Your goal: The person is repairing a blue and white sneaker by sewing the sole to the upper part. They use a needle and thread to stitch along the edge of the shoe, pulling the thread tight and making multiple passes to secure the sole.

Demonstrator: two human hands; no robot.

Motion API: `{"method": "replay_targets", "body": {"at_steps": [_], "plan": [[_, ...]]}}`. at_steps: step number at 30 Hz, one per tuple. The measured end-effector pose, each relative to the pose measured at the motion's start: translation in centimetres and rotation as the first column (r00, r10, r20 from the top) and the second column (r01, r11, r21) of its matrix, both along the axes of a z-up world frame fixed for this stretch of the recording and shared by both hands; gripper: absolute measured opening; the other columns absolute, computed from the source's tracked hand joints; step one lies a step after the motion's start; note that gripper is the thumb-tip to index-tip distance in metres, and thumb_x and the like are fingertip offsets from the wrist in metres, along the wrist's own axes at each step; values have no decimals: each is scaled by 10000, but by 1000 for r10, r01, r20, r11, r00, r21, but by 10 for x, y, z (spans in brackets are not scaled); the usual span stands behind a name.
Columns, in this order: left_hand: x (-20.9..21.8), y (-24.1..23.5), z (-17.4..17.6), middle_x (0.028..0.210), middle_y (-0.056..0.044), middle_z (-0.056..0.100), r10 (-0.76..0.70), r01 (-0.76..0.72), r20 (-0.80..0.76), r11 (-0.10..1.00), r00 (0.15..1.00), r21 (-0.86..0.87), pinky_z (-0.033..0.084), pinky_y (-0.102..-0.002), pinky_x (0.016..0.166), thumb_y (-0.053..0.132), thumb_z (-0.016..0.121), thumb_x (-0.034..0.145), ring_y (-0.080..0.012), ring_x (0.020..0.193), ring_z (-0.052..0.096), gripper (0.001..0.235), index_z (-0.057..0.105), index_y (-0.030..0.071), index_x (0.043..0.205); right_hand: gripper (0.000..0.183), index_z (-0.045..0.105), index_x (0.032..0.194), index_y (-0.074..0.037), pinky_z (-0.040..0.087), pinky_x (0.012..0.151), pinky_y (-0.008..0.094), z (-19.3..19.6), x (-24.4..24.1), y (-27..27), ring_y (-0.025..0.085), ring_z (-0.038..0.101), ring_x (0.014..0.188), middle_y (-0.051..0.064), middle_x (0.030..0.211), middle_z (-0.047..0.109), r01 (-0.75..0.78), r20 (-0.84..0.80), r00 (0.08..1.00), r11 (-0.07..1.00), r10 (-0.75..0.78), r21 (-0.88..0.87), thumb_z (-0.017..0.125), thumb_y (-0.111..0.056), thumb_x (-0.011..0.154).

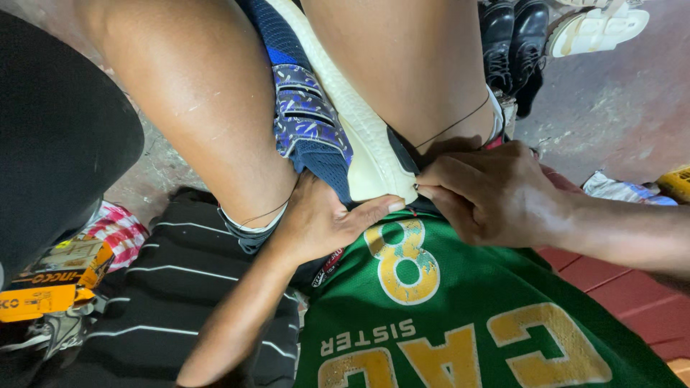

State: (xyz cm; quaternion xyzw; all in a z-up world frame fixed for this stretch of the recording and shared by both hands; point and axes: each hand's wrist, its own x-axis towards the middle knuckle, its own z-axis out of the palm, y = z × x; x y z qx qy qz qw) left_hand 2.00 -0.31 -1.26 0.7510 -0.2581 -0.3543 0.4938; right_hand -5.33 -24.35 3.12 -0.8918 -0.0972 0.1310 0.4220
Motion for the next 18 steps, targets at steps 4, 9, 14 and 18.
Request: {"method": "replay_targets", "body": {"at_steps": [4,9,14,18], "plan": [[5,-3,5,1099,-158,736,18,-18,6,1000,1000,-13,534,-431,922,300,859,859,-364,1026,694,409,699,29,1120,80,613,893,-76,523,560,403,-3,-1,12,282,671,616,103,736,673,35,50,998,998,-33,-44,682,-73,934],[4,-11,23,1017,-90,789,103,-115,-268,993,958,-32,592,-328,856,209,849,840,-217,929,773,301,739,37,1061,77,614,948,-51,517,538,394,5,-7,3,269,680,618,105,747,679,45,8,999,998,-44,-32,667,-107,955],[-12,-10,23,1010,-65,805,186,-225,-364,972,913,-70,600,-283,859,115,841,857,-141,922,770,229,764,27,1054,161,639,1049,-31,491,417,383,16,-11,-8,213,694,486,89,641,688,55,-328,944,997,-35,50,656,-130,923],[-18,-7,17,1015,-54,801,218,-286,-400,951,890,-118,596,-286,882,81,834,869,-117,936,756,212,764,20,1059,220,649,1136,-69,485,409,396,25,-6,-10,227,717,472,102,623,714,73,-448,892,997,-65,1,632,-120,923]]}}
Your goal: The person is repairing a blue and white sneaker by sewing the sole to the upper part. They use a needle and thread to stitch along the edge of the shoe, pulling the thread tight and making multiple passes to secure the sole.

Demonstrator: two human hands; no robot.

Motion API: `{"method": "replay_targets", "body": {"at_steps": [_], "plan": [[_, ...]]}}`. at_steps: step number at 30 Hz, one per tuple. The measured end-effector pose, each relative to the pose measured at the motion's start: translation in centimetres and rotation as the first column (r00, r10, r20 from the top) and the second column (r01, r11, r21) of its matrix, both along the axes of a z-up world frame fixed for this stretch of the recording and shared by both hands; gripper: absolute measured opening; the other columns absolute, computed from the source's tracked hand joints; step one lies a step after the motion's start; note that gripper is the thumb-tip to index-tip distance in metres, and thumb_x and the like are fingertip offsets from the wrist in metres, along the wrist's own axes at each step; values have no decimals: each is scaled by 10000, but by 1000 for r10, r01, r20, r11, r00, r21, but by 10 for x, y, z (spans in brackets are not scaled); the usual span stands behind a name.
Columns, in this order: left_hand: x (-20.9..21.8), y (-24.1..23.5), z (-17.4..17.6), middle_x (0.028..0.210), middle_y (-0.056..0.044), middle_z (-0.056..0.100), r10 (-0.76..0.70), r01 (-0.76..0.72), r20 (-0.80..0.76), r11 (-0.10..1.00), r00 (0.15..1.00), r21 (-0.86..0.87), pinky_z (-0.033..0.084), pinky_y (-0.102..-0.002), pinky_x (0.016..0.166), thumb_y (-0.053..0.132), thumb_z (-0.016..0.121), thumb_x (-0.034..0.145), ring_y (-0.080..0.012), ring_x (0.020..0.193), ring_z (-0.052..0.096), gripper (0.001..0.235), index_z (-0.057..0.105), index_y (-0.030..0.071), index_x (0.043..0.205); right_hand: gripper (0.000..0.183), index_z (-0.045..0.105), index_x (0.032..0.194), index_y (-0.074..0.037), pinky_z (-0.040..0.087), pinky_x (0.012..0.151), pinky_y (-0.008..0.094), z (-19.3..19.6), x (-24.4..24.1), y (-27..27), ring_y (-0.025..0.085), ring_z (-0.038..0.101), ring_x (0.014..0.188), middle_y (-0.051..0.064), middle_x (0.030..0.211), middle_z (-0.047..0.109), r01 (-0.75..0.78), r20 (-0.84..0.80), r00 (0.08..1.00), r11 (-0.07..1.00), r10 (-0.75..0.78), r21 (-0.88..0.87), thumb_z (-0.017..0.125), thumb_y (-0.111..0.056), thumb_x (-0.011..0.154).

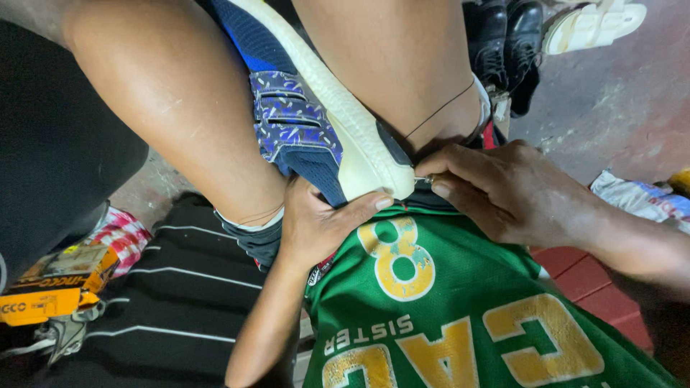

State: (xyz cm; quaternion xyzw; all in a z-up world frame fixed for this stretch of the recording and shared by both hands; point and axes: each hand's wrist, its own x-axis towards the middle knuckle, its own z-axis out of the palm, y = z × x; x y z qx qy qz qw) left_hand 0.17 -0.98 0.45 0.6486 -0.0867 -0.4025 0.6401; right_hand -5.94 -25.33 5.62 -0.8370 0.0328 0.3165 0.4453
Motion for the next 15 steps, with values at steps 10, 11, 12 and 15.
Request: {"method": "replay_targets", "body": {"at_steps": [10,11,12,15], "plan": [[-32,61,11,1096,-137,700,317,-317,10,944,948,92,588,-264,824,80,549,1093,-130,858,682,137,614,-28,1039,223,610,1161,-65,488,425,338,-15,-1,-22,166,755,525,69,739,737,72,-12,997,977,-71,199,593,-155,957],[-31,70,18,1095,-152,731,374,-378,58,919,926,115,565,-245,815,88,527,1115,-122,815,665,173,621,-30,1031,221,602,1163,-62,474,433,339,-19,-3,-26,164,726,510,66,723,723,76,-36,997,970,-69,231,588,-155,963],[-29,80,26,1104,-146,711,458,-464,78,878,886,119,564,-237,746,124,523,1110,-115,805,654,176,616,-13,1052,219,593,1165,-60,460,441,339,-22,-5,-30,163,698,495,63,706,710,78,-62,996,962,-64,262,584,-155,968],[-17,88,43,1130,-134,663,443,-627,453,633,774,453,432,-209,588,187,538,1073,-104,708,565,184,562,24,990,220,576,1182,-47,465,480,313,-30,-10,-36,136,687,559,61,784,717,37,-1,999,947,-39,319,577,-157,991]]}}
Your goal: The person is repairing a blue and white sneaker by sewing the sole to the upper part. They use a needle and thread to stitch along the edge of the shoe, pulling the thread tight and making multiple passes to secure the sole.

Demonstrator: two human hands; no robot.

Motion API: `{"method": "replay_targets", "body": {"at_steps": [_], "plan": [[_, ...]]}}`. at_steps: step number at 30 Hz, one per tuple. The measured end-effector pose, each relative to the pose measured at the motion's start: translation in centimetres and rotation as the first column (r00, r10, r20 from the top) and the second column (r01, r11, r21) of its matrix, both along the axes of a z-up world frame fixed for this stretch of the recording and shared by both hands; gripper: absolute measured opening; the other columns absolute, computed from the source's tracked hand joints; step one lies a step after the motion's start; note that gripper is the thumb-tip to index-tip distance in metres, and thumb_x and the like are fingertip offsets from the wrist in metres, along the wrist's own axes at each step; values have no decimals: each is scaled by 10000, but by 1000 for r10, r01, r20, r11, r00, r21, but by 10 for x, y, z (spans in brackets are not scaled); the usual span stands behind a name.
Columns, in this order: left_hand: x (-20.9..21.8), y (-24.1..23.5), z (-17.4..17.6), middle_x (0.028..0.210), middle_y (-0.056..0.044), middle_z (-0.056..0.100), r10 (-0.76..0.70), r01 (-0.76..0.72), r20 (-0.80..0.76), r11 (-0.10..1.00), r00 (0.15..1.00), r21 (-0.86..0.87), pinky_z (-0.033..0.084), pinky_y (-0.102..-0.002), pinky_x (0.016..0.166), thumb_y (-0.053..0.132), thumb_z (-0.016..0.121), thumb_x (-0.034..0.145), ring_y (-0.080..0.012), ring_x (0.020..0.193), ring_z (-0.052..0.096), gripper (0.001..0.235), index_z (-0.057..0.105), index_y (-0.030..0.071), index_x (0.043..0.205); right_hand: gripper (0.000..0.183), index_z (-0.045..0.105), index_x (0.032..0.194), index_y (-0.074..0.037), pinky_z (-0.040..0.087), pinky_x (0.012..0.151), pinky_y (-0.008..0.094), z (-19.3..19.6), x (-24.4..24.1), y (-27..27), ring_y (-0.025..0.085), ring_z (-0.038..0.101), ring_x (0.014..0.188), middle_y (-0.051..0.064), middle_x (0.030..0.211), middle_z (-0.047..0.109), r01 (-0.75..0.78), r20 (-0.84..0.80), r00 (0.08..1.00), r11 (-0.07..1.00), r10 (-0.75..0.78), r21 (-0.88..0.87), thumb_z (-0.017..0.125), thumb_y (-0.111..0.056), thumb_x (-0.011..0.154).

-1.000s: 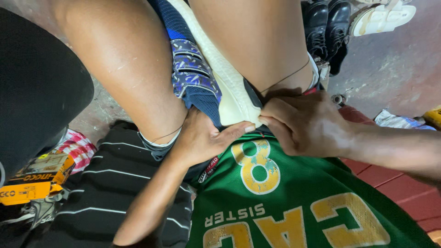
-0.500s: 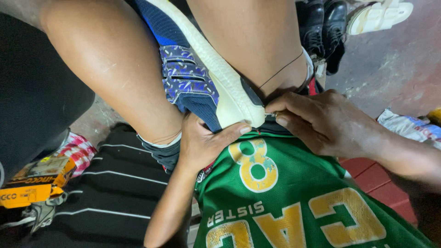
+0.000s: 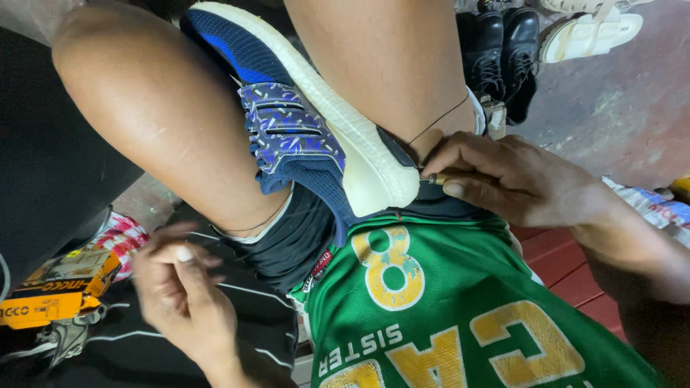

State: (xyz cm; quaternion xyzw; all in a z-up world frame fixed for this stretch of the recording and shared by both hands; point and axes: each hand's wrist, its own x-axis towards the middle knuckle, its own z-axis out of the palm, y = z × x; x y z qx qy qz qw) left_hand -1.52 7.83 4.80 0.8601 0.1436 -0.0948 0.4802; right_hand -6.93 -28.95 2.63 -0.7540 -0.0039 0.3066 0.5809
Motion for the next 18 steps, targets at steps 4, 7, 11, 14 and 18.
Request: {"method": "replay_targets", "body": {"at_steps": [4,7,11,14,18], "plan": [[5,-19,11,1289,-190,616,-468,315,239,818,851,482,522,-362,856,136,600,1075,-335,1066,630,203,617,-1,1224,267,632,1248,-105,407,449,318,-8,-3,-5,164,585,466,69,671,636,-55,-267,963,996,35,-68,584,-182,996],[-2,-46,-2,1191,-162,696,-672,602,140,723,727,340,581,-377,852,142,707,921,-339,1035,724,300,673,25,1195,235,620,1210,-51,459,520,280,-10,-1,-10,128,658,598,53,837,691,-23,-84,996,999,25,28,559,-128,997],[-7,-45,-26,956,-56,675,-647,597,163,755,745,271,561,-368,804,176,830,908,-258,868,688,255,675,59,1073,259,650,1221,-66,481,576,282,-11,1,-13,138,671,705,39,973,724,-38,-136,990,999,32,-38,572,-124,982],[-15,-19,-30,937,-67,632,-495,523,175,829,851,-199,490,-329,731,141,784,1006,-221,809,608,158,647,63,1012,253,634,1224,-48,517,675,282,-14,-5,-13,131,705,815,46,980,728,-27,-64,998,999,28,28,550,-118,996],[-15,-11,-37,930,-92,626,-159,-22,-61,238,985,-971,392,-278,631,215,721,1026,-135,698,532,174,641,73,965,289,646,1221,-71,507,619,292,-15,7,-17,134,685,740,50,962,733,-84,-119,990,996,80,-29,535,-145,965]]}}
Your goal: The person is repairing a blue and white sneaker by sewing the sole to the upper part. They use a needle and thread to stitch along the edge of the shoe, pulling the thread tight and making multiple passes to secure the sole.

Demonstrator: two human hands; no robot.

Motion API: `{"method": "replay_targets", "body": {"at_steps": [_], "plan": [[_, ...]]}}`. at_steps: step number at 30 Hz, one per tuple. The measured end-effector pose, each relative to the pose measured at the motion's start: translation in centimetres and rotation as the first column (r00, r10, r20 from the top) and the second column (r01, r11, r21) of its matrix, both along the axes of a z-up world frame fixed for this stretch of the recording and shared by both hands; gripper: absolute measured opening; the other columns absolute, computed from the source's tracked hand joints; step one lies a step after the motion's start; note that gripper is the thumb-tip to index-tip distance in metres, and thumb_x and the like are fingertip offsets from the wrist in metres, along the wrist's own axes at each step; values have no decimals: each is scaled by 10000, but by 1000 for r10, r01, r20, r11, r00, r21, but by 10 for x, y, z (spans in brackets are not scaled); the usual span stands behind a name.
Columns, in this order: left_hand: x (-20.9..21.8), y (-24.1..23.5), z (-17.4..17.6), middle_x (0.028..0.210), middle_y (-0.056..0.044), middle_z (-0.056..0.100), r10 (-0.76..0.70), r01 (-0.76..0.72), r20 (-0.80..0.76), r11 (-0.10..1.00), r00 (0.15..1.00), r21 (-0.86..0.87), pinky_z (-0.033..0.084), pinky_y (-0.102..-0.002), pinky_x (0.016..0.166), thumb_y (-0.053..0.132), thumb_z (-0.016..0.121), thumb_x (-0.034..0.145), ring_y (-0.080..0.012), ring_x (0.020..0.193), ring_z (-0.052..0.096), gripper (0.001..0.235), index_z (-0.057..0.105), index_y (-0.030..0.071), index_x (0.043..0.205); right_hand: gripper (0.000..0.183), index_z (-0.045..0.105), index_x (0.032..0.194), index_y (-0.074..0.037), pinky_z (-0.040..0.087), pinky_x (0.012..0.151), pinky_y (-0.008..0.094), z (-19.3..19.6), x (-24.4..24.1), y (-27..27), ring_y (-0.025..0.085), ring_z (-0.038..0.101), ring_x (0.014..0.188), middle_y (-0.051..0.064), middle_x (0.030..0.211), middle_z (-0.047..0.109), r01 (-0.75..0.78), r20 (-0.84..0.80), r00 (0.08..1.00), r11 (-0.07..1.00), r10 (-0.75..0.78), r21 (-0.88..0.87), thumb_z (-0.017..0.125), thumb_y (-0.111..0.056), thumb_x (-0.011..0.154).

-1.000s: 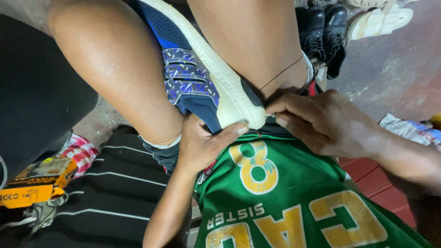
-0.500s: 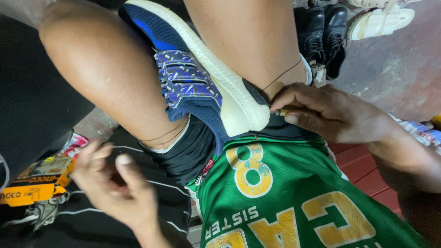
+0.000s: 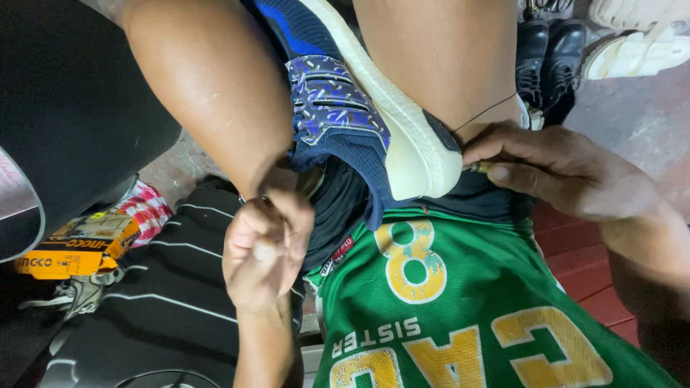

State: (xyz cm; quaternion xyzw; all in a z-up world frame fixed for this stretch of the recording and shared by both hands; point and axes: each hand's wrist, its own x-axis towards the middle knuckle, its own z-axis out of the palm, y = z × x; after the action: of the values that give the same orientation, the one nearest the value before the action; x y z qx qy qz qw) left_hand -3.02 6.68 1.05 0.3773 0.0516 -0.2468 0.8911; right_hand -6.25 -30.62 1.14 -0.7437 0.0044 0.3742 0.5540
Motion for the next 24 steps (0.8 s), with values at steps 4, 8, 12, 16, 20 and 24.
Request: {"method": "replay_targets", "body": {"at_steps": [4,8,12,16,20,24], "plan": [[10,-20,8,803,-44,586,-129,175,-151,919,980,352,384,-250,512,227,574,1056,-118,626,517,191,608,39,1050,280,683,1250,-123,491,564,285,4,-2,5,129,653,652,-4,981,751,49,-50,997,998,-51,-44,544,-198,1018],[23,-52,6,609,22,561,-414,336,-112,522,903,784,417,-226,498,159,480,1105,-48,526,500,212,614,25,1010,241,679,1164,-101,525,605,300,9,1,15,159,698,702,17,958,746,56,135,990,997,-48,-55,538,-215,1005],[27,-62,-3,628,33,566,-460,375,-79,599,884,707,411,-225,509,18,576,1018,-34,542,505,99,642,15,943,226,672,1139,-81,572,641,308,15,1,24,170,782,798,35,1018,745,92,212,974,993,-75,-71,584,-229,993],[33,-57,-15,613,34,552,-513,444,-111,590,851,675,339,-228,498,-92,550,905,-25,546,455,196,662,11,782,202,664,1112,-60,579,610,322,18,3,31,195,778,801,85,1031,740,125,318,943,989,-95,-76,637,-189,960],[33,-57,-22,642,33,604,-512,469,-134,610,848,638,365,-223,523,-102,563,920,-23,570,492,231,698,8,768,181,672,1098,-65,569,576,330,18,6,34,201,774,751,87,971,751,127,297,951,986,-88,-113,664,-148,937],[36,-61,-23,924,9,755,-506,430,-24,706,862,563,533,-229,779,-105,595,909,-42,834,655,187,744,3,938,169,661,1098,-57,578,627,354,23,6,38,248,759,792,101,984,737,126,396,916,983,-65,-130,671,-116,940]]}}
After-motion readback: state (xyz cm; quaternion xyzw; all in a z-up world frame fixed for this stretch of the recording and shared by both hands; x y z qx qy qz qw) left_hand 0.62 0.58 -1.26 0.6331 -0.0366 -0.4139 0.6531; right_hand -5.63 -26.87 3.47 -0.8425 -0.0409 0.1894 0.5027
